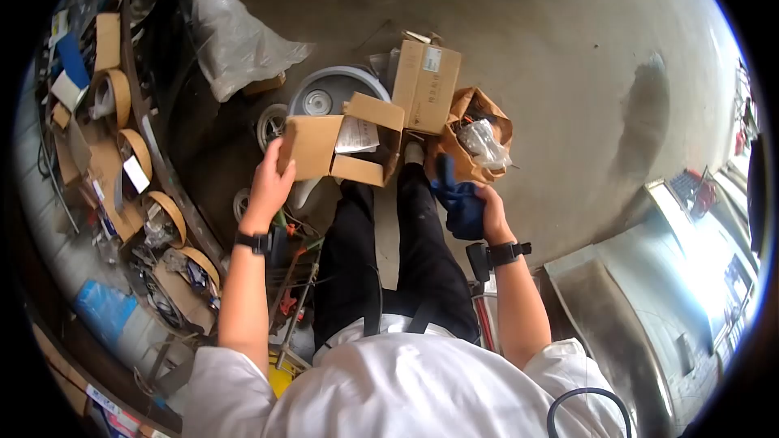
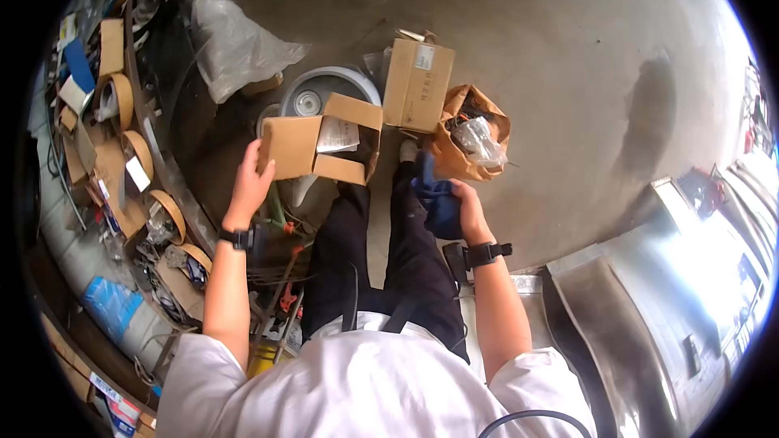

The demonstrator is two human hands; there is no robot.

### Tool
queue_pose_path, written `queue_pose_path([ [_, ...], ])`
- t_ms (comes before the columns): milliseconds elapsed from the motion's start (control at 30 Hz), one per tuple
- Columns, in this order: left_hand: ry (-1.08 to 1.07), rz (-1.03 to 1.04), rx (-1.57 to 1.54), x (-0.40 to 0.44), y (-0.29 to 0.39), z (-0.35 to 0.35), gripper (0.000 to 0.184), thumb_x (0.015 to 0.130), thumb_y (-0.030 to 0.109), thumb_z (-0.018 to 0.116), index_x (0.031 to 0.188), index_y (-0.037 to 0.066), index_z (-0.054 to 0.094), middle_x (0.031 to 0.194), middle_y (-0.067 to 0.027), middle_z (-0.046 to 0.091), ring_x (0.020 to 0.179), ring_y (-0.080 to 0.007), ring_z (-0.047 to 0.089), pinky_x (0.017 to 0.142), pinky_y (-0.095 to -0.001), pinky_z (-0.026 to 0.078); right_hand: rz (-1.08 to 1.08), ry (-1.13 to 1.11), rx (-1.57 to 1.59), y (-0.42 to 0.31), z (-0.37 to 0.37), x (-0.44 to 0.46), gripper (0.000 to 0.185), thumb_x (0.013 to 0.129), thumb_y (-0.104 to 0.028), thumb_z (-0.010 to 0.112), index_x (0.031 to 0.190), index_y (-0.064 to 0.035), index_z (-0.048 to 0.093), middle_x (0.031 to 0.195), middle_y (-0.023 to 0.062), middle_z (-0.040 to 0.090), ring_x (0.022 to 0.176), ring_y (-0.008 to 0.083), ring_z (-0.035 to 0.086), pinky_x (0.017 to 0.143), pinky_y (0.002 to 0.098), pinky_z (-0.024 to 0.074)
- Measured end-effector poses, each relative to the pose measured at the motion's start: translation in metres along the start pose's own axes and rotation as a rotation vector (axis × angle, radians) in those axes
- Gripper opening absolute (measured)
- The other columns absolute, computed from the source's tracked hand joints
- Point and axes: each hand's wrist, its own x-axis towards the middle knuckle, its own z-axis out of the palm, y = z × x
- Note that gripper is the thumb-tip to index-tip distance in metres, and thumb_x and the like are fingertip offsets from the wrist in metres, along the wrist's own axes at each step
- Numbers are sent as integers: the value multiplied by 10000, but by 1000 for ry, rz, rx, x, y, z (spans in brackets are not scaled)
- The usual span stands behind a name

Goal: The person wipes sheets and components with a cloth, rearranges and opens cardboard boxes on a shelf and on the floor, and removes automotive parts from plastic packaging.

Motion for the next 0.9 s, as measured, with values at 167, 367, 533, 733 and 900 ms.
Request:
queue_pose_path([
  [167,19,256,416,58,-87,-7,448,854,62,574,1287,47,461,1178,-215,602,1082,-414,562,882,-437,476,-252,19,-1028,17,61,44,308,824,-269,636,875,35,623,895,116,653,852,246,633,770,343,496],
  [367,79,110,177,74,-103,-29,468,825,123,674,1262,83,508,1174,-187,609,1098,-383,562,904,-414,466,-693,-160,-1319,48,119,130,696,762,-220,669,1358,-1,384,1116,242,608,1076,392,579,921,399,463],
  [533,365,116,7,53,-114,-13,429,834,130,689,1229,67,536,1147,-167,631,1077,-329,601,894,-379,475,-816,-91,-1385,49,175,195,667,754,-191,675,1342,6,428,1172,245,595,1129,387,554,963,394,444],
  [733,383,93,-65,10,-101,30,335,858,141,682,1168,40,605,1127,-141,657,1083,-252,621,913,-329,470,-1190,-169,-1378,64,212,168,331,800,-148,637,1114,-54,592,1187,131,620,905,345,648,781,385,535],
  [900,568,96,-53,6,-109,57,290,934,166,598,1185,22,590,1158,-146,638,1091,-241,604,923,-320,458,-1018,-225,-1721,85,206,158,677,758,-67,614,1395,-58,386,1449,140,400,856,348,643,708,397,536],
])
